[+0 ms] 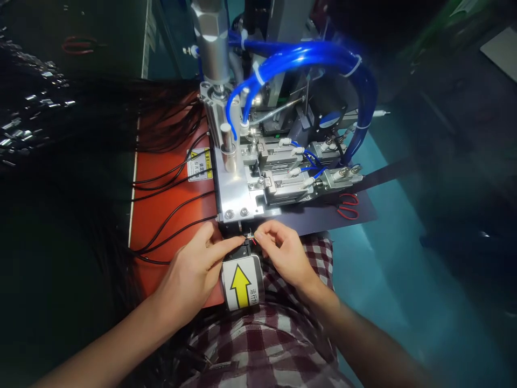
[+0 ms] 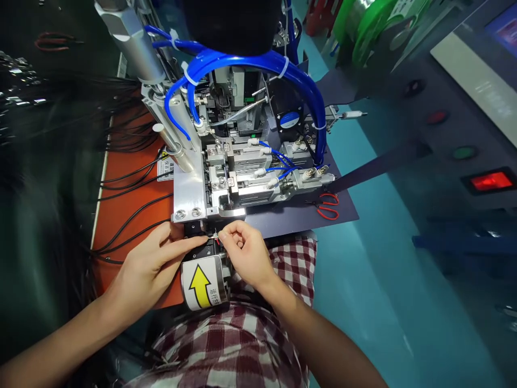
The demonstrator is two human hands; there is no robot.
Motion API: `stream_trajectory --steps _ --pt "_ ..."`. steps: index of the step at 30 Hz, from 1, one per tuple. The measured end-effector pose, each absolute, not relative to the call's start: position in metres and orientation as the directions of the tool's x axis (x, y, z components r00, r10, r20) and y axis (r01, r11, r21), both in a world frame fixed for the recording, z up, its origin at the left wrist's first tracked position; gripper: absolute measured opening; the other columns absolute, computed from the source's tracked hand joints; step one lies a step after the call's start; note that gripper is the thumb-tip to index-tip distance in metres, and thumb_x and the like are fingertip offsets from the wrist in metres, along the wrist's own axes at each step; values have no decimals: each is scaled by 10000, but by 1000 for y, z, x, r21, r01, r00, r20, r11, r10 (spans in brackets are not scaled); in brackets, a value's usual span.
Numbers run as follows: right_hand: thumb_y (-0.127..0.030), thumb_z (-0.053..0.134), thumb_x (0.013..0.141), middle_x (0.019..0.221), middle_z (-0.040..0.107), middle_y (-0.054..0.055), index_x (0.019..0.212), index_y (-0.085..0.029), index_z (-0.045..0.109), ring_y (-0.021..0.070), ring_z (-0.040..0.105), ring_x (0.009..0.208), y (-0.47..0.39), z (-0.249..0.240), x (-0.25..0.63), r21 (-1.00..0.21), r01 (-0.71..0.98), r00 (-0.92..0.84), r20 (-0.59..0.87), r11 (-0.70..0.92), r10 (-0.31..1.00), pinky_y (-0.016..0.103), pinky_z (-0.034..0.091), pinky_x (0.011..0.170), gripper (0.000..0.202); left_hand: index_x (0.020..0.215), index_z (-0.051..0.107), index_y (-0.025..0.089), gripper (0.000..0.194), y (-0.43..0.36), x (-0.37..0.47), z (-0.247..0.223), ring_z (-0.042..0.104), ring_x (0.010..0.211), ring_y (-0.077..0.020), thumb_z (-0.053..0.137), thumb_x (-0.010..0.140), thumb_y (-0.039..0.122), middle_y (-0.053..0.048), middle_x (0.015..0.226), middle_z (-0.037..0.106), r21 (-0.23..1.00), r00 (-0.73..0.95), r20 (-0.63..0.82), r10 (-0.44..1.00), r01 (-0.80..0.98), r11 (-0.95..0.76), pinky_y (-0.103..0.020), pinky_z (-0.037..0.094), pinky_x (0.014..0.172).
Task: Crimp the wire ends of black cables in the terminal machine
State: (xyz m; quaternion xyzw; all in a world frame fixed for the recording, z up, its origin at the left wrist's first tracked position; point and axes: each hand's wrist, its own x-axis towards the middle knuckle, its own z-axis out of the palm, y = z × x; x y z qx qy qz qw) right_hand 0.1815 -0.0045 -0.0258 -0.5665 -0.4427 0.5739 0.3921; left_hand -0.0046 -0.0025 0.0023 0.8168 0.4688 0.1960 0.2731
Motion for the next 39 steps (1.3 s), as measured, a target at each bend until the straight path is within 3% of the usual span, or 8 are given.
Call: stream_trajectory --steps 7,16,25,39 --pt "-321 566 802 595 453 -33 703 -178 523 104 388 502 -5 -26 183 -944 43 -54 -330 -328 942 238 324 468 178 1153 616 203 340 -4 -5 1 539 750 -137 404 898 128 -46 882 469 617 498 66 865 661 -427 -237 477 634" --pt "-341 571 798 568 441 -41 693 -172 524 100 382 487 -3 -26 182 -934 48 -45 -357 -355 933 238 309 457 205 1115 633 159 312 -4 -3 3 476 620 -96 424 887 120 -10 797 409 548 503 118 856 686 -479 -200 447 552" --pt "-354 578 800 515 431 -52 667 -170 530 100 392 475 -2 -23 184 -922 33 -76 -388 -386 919 228 308 436 232 1146 615 202 333 -4 -3 3 583 799 -155 410 891 137 -65 947 518 580 496 69 866 686 -439 -255 527 668" --pt "-313 550 836 590 462 -35 706 -170 528 106 413 514 -3 -27 186 -948 106 -90 -310 -300 946 242 331 483 194 1150 624 179 337 -5 -4 2 595 891 -202 417 887 138 -99 1025 525 588 497 46 866 688 -426 -320 533 764"
